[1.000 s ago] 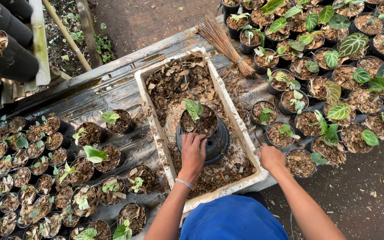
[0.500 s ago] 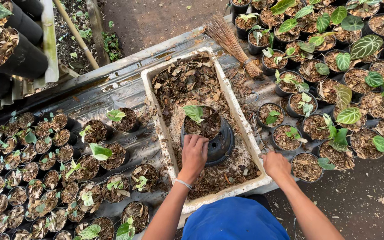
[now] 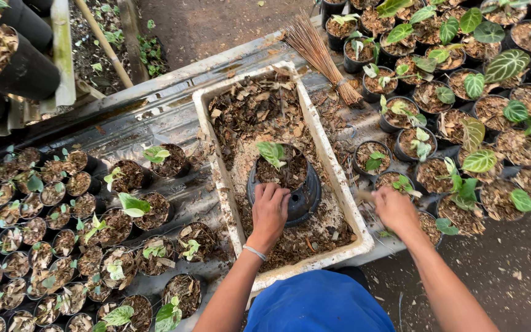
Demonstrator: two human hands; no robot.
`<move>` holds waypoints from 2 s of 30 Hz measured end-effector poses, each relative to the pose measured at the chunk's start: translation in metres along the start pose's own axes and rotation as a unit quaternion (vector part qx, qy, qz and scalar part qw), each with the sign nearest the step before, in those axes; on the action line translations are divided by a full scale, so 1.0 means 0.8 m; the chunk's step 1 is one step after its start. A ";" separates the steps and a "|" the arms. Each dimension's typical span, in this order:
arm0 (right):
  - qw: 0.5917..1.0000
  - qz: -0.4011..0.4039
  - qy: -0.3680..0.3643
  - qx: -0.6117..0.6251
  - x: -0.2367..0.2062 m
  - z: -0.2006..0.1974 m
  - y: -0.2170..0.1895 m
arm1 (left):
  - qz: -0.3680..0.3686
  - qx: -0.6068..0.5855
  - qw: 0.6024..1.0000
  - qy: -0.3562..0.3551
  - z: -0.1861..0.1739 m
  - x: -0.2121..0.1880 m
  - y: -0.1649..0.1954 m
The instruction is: The person repeatedly pots small plants into black plastic nursery pots using a small hand trowel to add soil and a thin wire to secure the plant. The person works at a table with many potted plants and a container of soil, handling each plant one at a time.
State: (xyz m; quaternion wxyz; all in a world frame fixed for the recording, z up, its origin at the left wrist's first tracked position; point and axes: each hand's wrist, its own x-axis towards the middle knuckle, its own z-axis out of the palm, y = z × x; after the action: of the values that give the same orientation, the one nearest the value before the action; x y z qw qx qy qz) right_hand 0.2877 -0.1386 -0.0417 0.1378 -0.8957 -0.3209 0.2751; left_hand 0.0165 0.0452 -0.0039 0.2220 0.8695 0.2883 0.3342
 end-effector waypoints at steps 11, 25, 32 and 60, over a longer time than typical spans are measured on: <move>0.965 -0.042 -0.081 0.244 -0.089 0.070 -0.088 | -0.019 -0.013 1.000 0.011 0.016 0.002 0.006; 0.932 -0.242 0.162 0.216 -0.144 0.022 -0.166 | -0.063 -0.086 0.993 0.046 0.003 0.034 0.010; 0.946 -0.224 0.144 0.184 -0.126 0.017 -0.187 | -0.075 -0.084 0.993 0.030 0.011 0.053 0.003; 0.956 -0.198 0.162 0.143 -0.098 0.006 -0.222 | -0.095 -0.099 0.990 0.010 0.025 0.073 -0.016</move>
State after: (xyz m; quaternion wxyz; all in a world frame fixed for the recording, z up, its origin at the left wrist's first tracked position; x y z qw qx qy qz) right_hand 0.1457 -0.0546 0.0611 0.3661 -0.8176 -0.4229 0.1364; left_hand 0.0617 0.0883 0.0018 0.3348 0.8082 0.3375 0.3475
